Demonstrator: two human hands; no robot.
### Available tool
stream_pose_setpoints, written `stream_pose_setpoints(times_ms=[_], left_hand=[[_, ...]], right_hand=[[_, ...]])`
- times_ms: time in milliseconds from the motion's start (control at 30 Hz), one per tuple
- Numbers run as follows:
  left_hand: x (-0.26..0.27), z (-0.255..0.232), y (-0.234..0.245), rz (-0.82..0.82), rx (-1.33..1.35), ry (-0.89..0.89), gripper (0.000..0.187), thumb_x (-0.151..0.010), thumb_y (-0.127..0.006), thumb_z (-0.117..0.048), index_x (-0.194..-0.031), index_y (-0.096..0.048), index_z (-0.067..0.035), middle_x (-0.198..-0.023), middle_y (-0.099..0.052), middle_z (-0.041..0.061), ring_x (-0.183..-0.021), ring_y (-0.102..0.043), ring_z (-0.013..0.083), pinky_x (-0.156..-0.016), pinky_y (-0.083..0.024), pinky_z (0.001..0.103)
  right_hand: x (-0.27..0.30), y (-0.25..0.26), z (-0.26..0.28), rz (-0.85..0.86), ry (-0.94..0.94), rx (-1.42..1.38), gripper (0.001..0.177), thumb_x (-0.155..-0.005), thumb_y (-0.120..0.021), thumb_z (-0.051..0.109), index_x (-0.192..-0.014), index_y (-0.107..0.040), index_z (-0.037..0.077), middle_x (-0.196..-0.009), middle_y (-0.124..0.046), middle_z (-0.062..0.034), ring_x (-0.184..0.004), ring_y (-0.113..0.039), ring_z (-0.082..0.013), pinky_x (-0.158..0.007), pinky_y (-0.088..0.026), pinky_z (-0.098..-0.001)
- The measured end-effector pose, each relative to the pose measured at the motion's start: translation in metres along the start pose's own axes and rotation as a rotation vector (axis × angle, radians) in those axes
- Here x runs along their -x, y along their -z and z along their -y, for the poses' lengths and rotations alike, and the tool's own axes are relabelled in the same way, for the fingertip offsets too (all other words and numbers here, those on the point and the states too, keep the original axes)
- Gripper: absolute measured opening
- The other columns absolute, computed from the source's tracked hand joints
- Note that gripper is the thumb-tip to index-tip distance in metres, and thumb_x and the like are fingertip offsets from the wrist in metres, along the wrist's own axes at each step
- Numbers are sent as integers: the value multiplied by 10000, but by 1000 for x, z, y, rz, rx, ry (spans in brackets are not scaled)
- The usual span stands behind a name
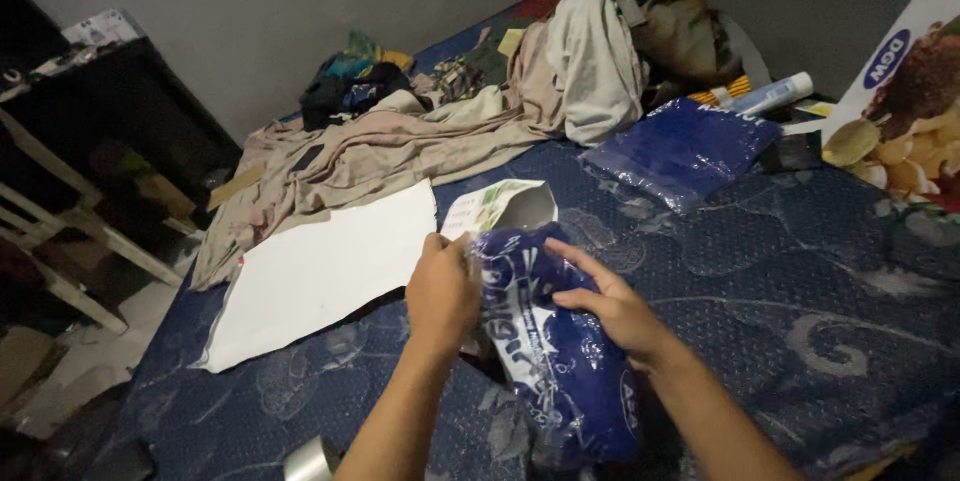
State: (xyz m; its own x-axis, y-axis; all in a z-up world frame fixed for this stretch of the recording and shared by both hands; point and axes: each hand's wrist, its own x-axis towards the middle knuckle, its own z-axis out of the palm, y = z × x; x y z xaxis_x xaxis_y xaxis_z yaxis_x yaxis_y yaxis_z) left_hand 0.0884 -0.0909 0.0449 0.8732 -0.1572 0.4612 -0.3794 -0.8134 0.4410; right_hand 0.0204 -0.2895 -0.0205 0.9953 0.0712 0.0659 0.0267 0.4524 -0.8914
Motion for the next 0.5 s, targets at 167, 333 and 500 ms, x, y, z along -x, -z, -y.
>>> stream_pose_setpoints(times_ms=[167, 333, 500], left_hand=[[13, -8, -1, -6, -129, -90, 244, -980, -581, -184, -1150, -722, -80, -1033, -642, 132, -909, -660, 353, -767, -536, 476], [22, -6, -12, -20, -213, -199, 244, -929, -610, -175, -1126, -734, -100, -978, -638, 130, -893, -655, 339, -740, -550, 468], [29, -7, -18, -20, -227, -260, 326, -841, -639, -134, -1154, -712, -78, -969, -627, 140, -892, -645, 347, -729, -549, 471]], right_hand=[[6, -8, 22, -150, -140, 452, 636, -835, -655, 56, -1451, -595, 200, -1099, -776, -154, -778, -704, -204, -718, -579, -342], [15, -5, 31, -271, -132, 954, 616, -826, -700, 197, -1434, -608, 234, -1118, -785, -191, -899, -791, -252, -881, -592, -338], [18, -1, 30, -269, -134, 1183, 655, -798, -716, 265, -1434, -578, 192, -1240, -703, -203, -1149, -699, -320, -1034, -511, -399]])
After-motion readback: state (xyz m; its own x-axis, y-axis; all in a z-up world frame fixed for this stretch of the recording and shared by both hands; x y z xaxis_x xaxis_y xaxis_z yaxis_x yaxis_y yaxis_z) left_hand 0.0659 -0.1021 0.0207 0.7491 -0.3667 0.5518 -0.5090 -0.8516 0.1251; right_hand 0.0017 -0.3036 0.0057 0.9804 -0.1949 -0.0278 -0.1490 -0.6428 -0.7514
